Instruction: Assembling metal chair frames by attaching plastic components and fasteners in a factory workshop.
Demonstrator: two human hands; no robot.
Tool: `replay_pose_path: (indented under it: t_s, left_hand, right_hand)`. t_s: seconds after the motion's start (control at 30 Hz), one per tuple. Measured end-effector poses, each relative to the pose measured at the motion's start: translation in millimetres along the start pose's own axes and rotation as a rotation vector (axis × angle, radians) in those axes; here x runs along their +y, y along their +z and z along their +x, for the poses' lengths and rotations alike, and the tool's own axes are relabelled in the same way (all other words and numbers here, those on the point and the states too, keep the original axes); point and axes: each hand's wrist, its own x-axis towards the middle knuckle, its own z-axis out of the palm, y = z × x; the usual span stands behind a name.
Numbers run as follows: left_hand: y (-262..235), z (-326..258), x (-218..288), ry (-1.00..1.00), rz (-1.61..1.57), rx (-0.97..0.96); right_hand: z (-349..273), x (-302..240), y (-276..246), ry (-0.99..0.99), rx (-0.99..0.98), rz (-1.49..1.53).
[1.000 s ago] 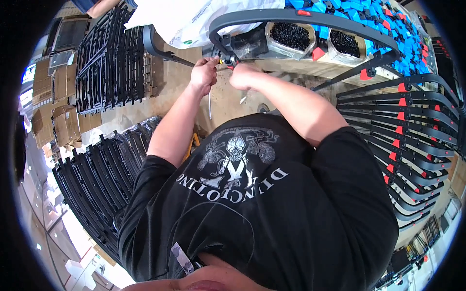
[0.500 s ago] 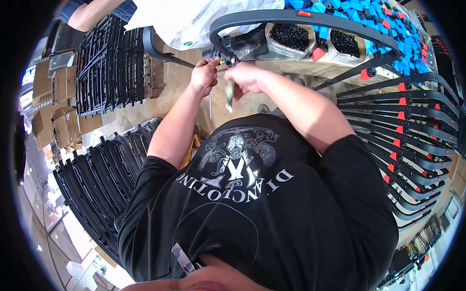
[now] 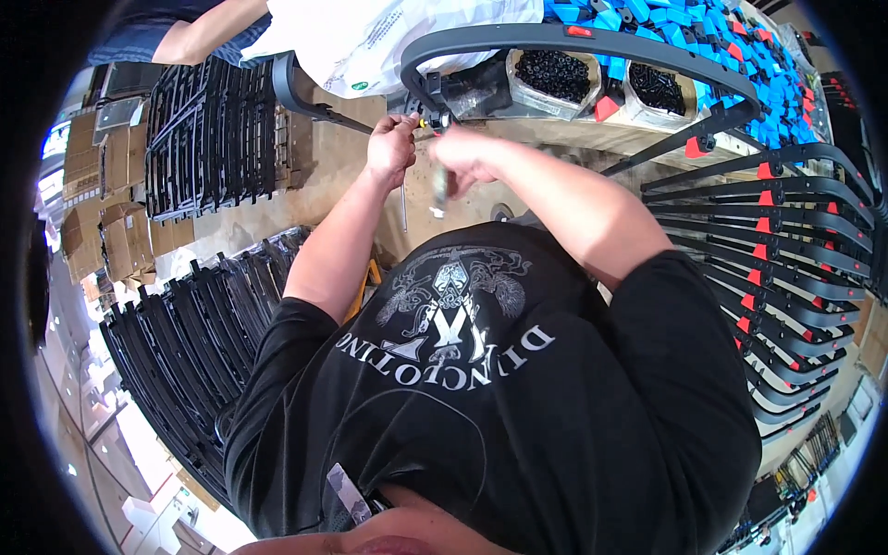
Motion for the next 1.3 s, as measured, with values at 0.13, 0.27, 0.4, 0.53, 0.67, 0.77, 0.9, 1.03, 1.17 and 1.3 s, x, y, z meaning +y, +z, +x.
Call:
replay_pose_path:
  t_s: [0.13, 0.27, 0.4, 0.53, 0.67, 0.77, 0.9, 1.03, 1.17, 1.3]
  left_hand:
    - [3, -4, 4, 0.001, -0.024, 0.017]
    - [5, -4, 2, -0.017, 0.003, 0.018]
    - [0, -2, -6, 0.047, -0.010, 0.036]
    - [6, -1, 6, -0.002, -0.002, 0.006]
    - [1, -2, 0, 0.051, 0.003, 0.051]
    - [3, -6, 1, 0.031, 0.011, 0.034]
    - [13, -10, 14, -0.017, 0.048, 0.035]
    - [0, -1, -3, 0.075, 0.061, 0.055]
    - [8, -3, 9, 0.067, 0.044, 0.027]
    - [12, -2, 5, 0.042, 0.034, 0.019]
  right_hand:
    - [-19, -1, 2, 0.032, -0.060, 0.342]
    - [19, 25, 10, -0.055, 0.211, -0.389]
    - [-32, -17, 0, 0.070, -0.208, 0.643]
    - [-6, 15, 24, -0.204, 0.547, -0.602]
    - [-30, -19, 13, 0.055, -0.044, 0.264]
    - [-30, -8, 3, 0.030, -0.107, 0.477]
    - [27, 40, 13, -0.194, 0.554, -0.683]
    - [-24, -5, 13, 0.095, -0.036, 0.166]
    - [10, 39, 14, -0.146, 0.234, -0.189]
    - [35, 53, 19, -0.199, 0.472, -0.683]
